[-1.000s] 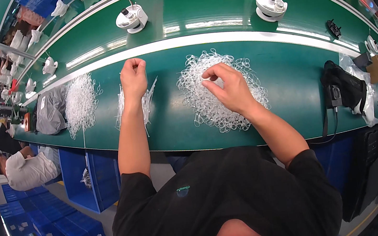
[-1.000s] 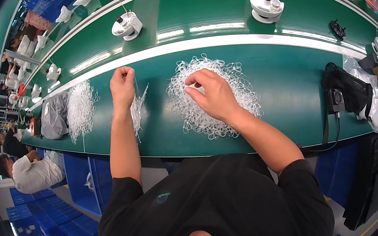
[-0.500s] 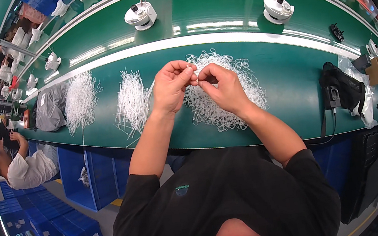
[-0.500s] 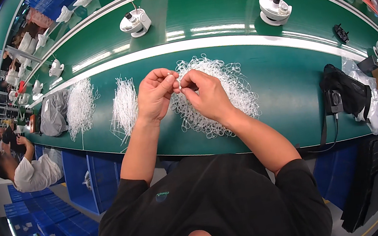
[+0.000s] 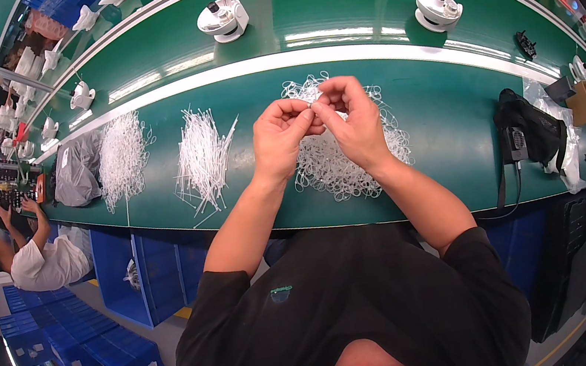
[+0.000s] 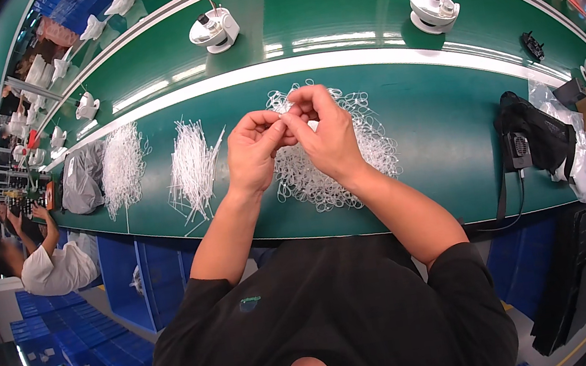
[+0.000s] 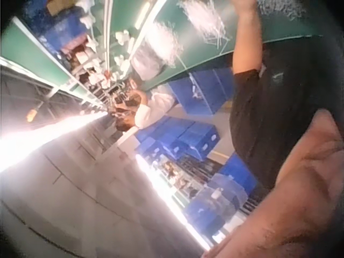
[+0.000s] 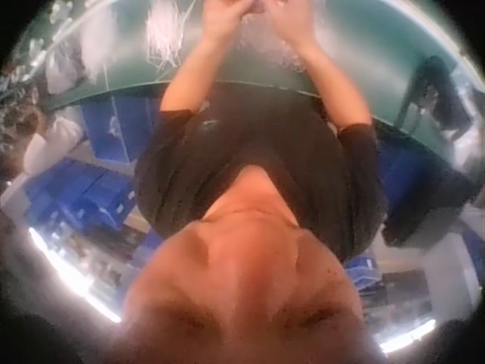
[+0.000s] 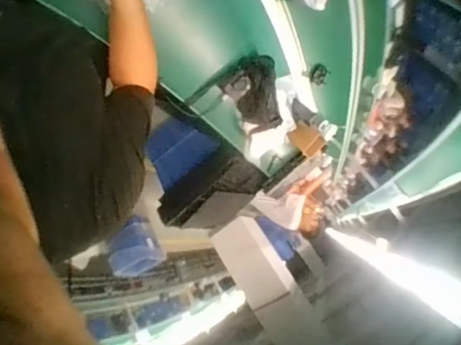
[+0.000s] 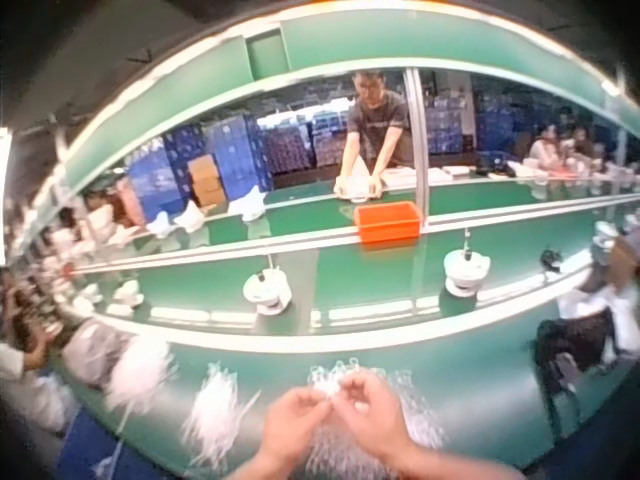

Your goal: The person assembles small white electronic devices on a green workbench. They pick up white zip ties, thread them through the device casing, and secure them using a handheld tool. The person repeats this process for multiple units, moving finished items aside.

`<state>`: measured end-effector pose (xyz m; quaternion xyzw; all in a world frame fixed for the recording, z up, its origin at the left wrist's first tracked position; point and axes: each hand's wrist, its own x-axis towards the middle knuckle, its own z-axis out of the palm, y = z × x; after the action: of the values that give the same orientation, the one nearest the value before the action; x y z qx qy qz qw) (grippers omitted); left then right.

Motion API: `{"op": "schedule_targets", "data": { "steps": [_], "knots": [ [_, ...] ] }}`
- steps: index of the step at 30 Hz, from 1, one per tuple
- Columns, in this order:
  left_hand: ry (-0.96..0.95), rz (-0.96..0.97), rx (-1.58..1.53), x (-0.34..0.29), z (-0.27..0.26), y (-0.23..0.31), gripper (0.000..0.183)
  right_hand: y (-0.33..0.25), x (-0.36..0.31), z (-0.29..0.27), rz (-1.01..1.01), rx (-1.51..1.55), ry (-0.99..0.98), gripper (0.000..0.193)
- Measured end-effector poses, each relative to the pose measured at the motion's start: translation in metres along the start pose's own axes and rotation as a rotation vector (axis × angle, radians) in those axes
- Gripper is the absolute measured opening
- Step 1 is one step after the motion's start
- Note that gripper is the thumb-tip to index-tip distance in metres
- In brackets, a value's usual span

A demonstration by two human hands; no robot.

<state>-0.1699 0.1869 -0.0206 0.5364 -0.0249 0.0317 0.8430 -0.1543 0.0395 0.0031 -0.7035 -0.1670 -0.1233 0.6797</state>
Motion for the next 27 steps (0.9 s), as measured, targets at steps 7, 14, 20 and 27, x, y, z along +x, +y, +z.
{"op": "schedule_targets", "data": {
  "steps": [7,14,20,27],
  "knots": [
    [0.045,0.013,-0.041,0.0060,-0.0029,0.0032,0.015,-0.0053,0.0015,-0.0043,-0.172,-0.220,-0.039,0.007],
    [0.057,0.004,-0.022,0.0060,-0.0064,0.0034,0.016,-0.0018,0.0033,-0.0038,-0.155,-0.231,-0.072,0.008],
    [0.052,0.010,0.020,0.0042,-0.0073,0.0004,0.016,-0.0004,0.0027,-0.0045,-0.129,-0.236,-0.094,0.008],
    [0.025,0.021,0.176,-0.0026,-0.0012,0.0014,0.011,-0.0002,0.0012,-0.0034,-0.077,-0.192,-0.074,0.011]
  ]
}}
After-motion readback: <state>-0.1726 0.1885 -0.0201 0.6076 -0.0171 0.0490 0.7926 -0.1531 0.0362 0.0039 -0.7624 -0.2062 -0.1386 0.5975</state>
